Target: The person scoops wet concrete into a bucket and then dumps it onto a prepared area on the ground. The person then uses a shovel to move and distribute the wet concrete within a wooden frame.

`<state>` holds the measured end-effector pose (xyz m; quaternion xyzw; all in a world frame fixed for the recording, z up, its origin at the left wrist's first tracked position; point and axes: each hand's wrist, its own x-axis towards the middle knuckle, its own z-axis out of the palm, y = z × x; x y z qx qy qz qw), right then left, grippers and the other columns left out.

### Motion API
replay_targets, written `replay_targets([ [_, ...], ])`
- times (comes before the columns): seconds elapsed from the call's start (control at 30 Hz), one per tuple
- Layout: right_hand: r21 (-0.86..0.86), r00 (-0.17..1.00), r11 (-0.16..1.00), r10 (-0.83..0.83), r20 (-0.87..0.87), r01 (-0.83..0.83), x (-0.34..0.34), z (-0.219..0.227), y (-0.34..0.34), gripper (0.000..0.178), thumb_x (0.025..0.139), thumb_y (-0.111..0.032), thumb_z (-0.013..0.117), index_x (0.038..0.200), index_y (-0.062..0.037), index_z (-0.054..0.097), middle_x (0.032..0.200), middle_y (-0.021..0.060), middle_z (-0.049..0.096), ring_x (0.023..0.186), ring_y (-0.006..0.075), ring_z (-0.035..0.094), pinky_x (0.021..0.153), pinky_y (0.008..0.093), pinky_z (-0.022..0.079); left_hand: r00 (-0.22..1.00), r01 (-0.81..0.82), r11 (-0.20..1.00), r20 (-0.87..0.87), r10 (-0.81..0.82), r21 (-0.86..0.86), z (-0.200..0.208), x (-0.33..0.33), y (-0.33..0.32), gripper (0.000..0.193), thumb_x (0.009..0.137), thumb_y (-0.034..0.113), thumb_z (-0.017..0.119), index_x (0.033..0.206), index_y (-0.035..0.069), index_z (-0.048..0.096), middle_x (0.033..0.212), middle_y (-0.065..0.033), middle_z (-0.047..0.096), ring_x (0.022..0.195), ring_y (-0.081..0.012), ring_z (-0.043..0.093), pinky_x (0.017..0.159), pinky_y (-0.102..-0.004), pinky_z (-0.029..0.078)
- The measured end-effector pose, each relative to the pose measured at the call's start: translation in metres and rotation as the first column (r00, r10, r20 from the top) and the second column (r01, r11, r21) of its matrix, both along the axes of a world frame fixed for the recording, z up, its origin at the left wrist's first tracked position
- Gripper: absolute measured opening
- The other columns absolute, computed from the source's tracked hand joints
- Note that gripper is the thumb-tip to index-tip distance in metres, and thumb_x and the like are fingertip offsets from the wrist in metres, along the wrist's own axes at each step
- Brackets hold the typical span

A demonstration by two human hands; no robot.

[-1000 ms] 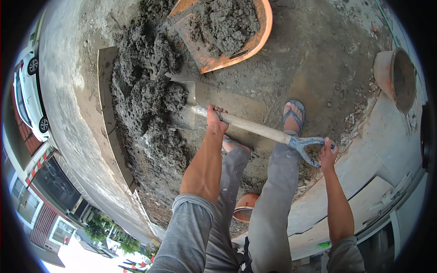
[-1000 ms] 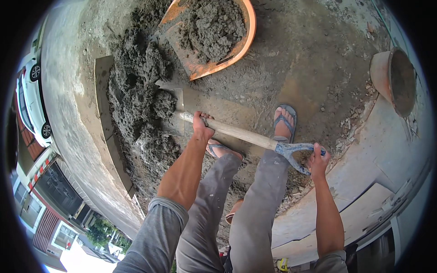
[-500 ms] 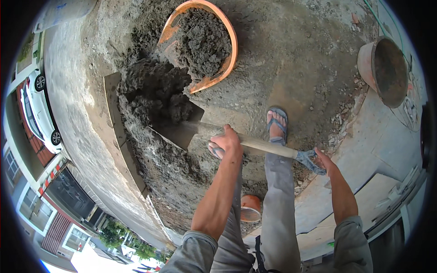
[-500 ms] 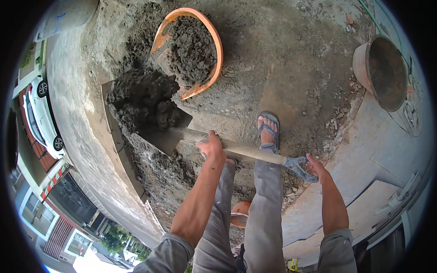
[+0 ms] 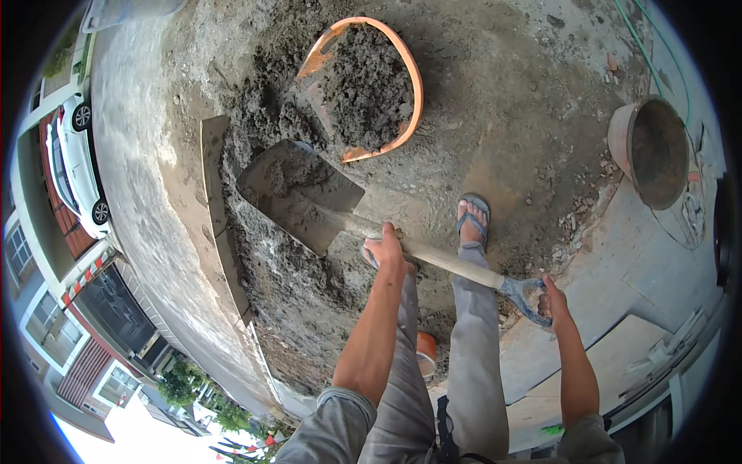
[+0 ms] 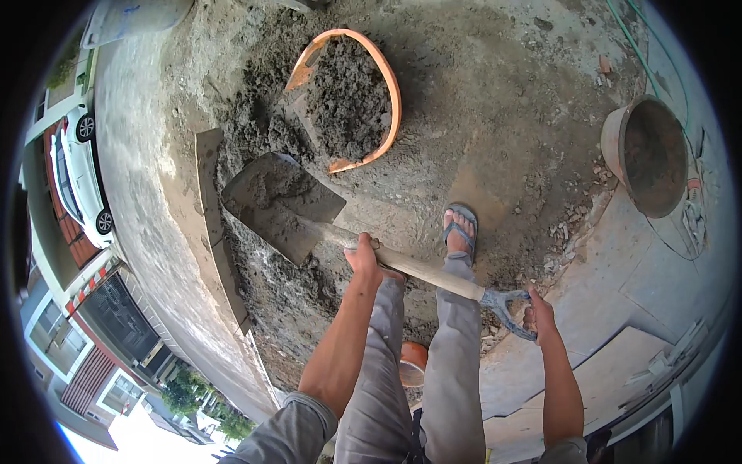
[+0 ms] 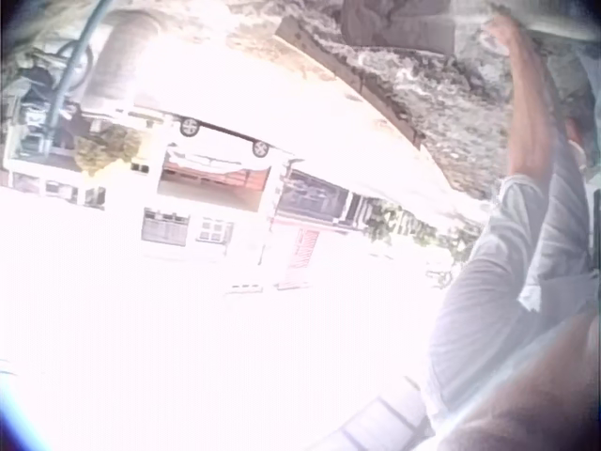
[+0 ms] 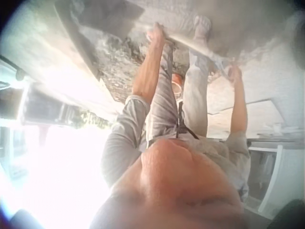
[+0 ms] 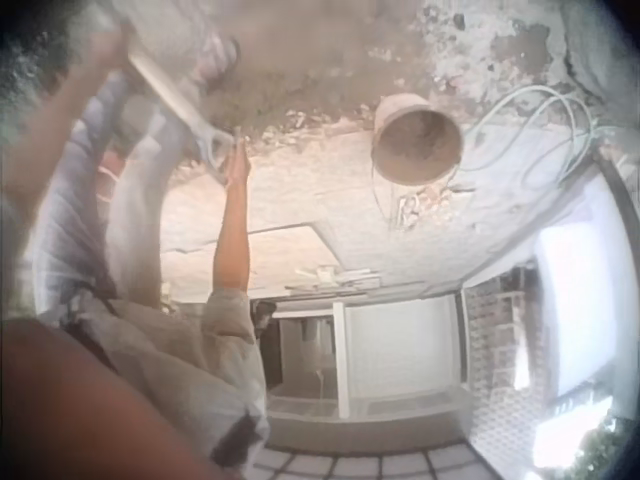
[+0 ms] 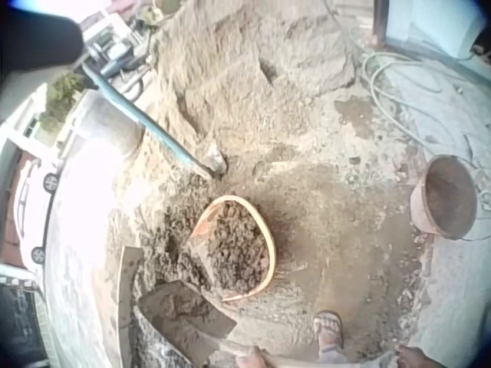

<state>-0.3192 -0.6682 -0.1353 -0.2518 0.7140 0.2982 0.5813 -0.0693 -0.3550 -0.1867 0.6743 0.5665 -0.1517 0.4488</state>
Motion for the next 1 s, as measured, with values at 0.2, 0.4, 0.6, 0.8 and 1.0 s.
replay_targets([
  [0.2,-0.282,0.975,0.94,-0.147,0.165,0.19,0.013,0.192,0.021,0.038,0.088,-0.038,0.059,0.064,-0.0165,0.038,0.043,-0.0065,0.026,0.03,0.0059,0.027,0.029,0.0218,0.02,0.886,-0.464,0.8,-0.211,0.414,-0.38,-0.013,-0.05,0.005,0.013,0.081,0.017,0.057,0.082,0.007,0.05,0.071,-0.0045,0.049,0.057,-0.0179,0.049,0.051,-0.0338,0.047],
  [0.4,-0.5,0.997,0.863,-0.068,0.027,0.072,0.028,0.266,0.1,0.054,0.09,-0.042,0.056,0.051,-0.0218,0.024,0.041,-0.0075,0.017,0.03,0.0064,0.02,0.03,0.0236,0.017,0.826,-0.562,0.66,-0.369,0.426,-0.499,-0.022,-0.095,0.009,0.013,0.083,0.017,0.054,0.077,0.006,0.049,0.066,-0.0051,0.048,0.052,-0.0165,0.047,0.046,-0.0294,0.045],
  [0.6,-0.63,0.995,0.771,-0.1,0.022,0.092,0.047,0.221,0.237,0.05,0.092,-0.039,0.053,0.055,-0.0217,0.025,0.042,-0.0079,0.017,0.031,0.0053,0.016,0.031,0.0236,0.015,0.958,-0.282,0.825,-0.183,0.219,-0.49,-0.072,-0.057,0.078,0.024,0.087,0.025,0.057,0.083,0.004,0.047,0.066,-0.0045,0.049,0.051,-0.0149,0.05,0.042,-0.0304,0.044],
  [0.8,-0.574,0.951,0.765,-0.173,0.255,0.293,0.087,0.088,0.371,0.048,0.095,-0.039,0.047,0.057,-0.02,0.024,0.044,-0.0081,0.015,0.032,0.0036,0.014,0.029,0.0233,0.012,1.0,-0.016,0.905,-0.002,0.017,-0.425,-0.141,0.089,0.195,0.028,0.089,0.024,0.054,0.097,0.001,0.039,0.073,-0.0082,0.049,0.052,-0.0165,0.05,0.042,-0.0325,0.045],
  [1.0,-0.516,0.905,0.775,-0.165,0.392,0.365,0.096,-0.035,0.395,0.037,0.091,-0.032,0.055,0.067,-0.0144,0.034,0.048,-0.0047,0.025,0.036,0.0064,0.024,0.033,0.0228,0.021,0.97,-0.11,0.648,0.062,0.237,-0.754,-0.237,0.15,0.263,0.015,0.088,0.019,0.052,0.081,0.008,0.045,0.065,-0.0023,0.048,0.052,-0.0145,0.049,0.047,-0.0281,0.046],
])
